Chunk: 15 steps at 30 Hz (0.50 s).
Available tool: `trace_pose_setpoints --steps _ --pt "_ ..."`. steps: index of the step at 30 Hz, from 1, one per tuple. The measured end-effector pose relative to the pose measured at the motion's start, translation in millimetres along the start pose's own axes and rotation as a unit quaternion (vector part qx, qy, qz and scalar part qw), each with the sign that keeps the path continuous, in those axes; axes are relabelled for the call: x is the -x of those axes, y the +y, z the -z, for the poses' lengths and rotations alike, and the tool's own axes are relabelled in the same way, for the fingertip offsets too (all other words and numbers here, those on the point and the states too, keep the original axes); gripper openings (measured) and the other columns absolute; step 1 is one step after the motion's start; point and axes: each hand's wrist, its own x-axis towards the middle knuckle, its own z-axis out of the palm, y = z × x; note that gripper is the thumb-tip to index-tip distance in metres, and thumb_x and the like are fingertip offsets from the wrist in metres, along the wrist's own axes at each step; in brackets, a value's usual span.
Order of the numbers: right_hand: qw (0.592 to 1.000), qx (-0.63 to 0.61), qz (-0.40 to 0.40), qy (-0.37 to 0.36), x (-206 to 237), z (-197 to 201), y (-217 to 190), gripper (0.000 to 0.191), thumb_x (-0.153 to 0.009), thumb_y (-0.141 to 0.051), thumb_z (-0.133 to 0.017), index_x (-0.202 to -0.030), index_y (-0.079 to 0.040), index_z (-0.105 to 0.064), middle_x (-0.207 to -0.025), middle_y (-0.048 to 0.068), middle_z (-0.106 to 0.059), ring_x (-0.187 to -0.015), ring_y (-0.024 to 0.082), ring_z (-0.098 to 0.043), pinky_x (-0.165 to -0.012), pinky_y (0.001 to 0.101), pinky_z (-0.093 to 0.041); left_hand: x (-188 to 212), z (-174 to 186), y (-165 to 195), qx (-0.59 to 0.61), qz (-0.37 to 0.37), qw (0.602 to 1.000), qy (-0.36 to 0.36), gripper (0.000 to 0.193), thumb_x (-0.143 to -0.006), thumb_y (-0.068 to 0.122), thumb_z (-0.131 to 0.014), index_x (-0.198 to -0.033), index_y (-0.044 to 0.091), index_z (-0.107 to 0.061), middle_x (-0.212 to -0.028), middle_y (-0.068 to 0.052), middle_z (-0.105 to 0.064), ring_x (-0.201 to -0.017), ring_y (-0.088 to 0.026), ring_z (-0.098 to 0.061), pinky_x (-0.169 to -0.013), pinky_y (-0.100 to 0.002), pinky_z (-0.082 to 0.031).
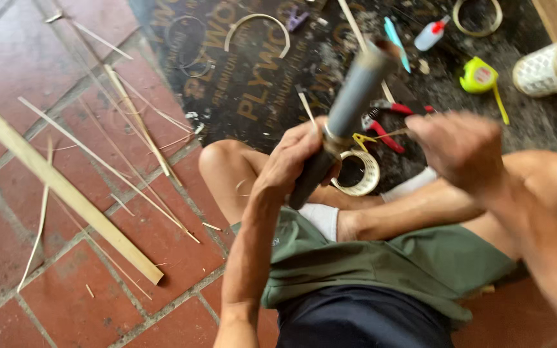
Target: The person sits on the floor weaving a bamboo basket. They press and tuck a thin bamboo strip around the rim of a woven basket body, split and trim bamboo strips with a knife, shape a strip around a metal cylinder form, and secure the strip to the basket with a yellow clip.
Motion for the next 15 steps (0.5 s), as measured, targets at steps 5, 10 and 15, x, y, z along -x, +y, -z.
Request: trace_pose_setpoints --steps 5,10,15 --pt "0.969 0.088 0.227 0.035 -38 6 33 0.008 -0.082 -0.009 -0.069 -0.086 -0.003 -0.07 -0.074 0.007 -0.066 -0.073 0.025 -0.069 -0.061 0.0409 -0.051 12 13 8 -0.188 0.038 0.979 -0.074 0.056 -0.111 0.05 -0.065 -0.133 -0.001 -0.062 -0.106 -0.006 -0.065 -0.094 -0.012 -0.06 -0.08 -0.029 -0.055" --pt "0.947 -0.284 -0.055 -0.139 -67 31 7 0.014 -0.098 -0.016 -0.067 -0.09 -0.004 -0.071 -0.073 0.005 -0.069 -0.063 0.016 -0.064 -0.057 0.0314 -0.052 10 33 21 -0.304 -0.056 0.926 0.218 0.051 -0.1 0.037 -0.064 -0.135 0.002 -0.055 -0.089 -0.004 -0.063 -0.069 -0.011 -0.058 -0.057 -0.027 -0.05" --pt "0.729 -0.574 -0.369 0.058 -67 56 17 0.023 -0.11 -0.019 -0.062 -0.093 -0.005 -0.066 -0.078 0.006 -0.067 -0.056 0.01 -0.057 -0.044 0.0254 -0.044 9 37 -14 -0.44 -0.104 0.849 0.273 0.066 -0.101 0.032 -0.063 -0.151 0.003 -0.03 -0.08 -0.002 -0.064 -0.068 -0.008 -0.057 -0.06 -0.025 -0.048"
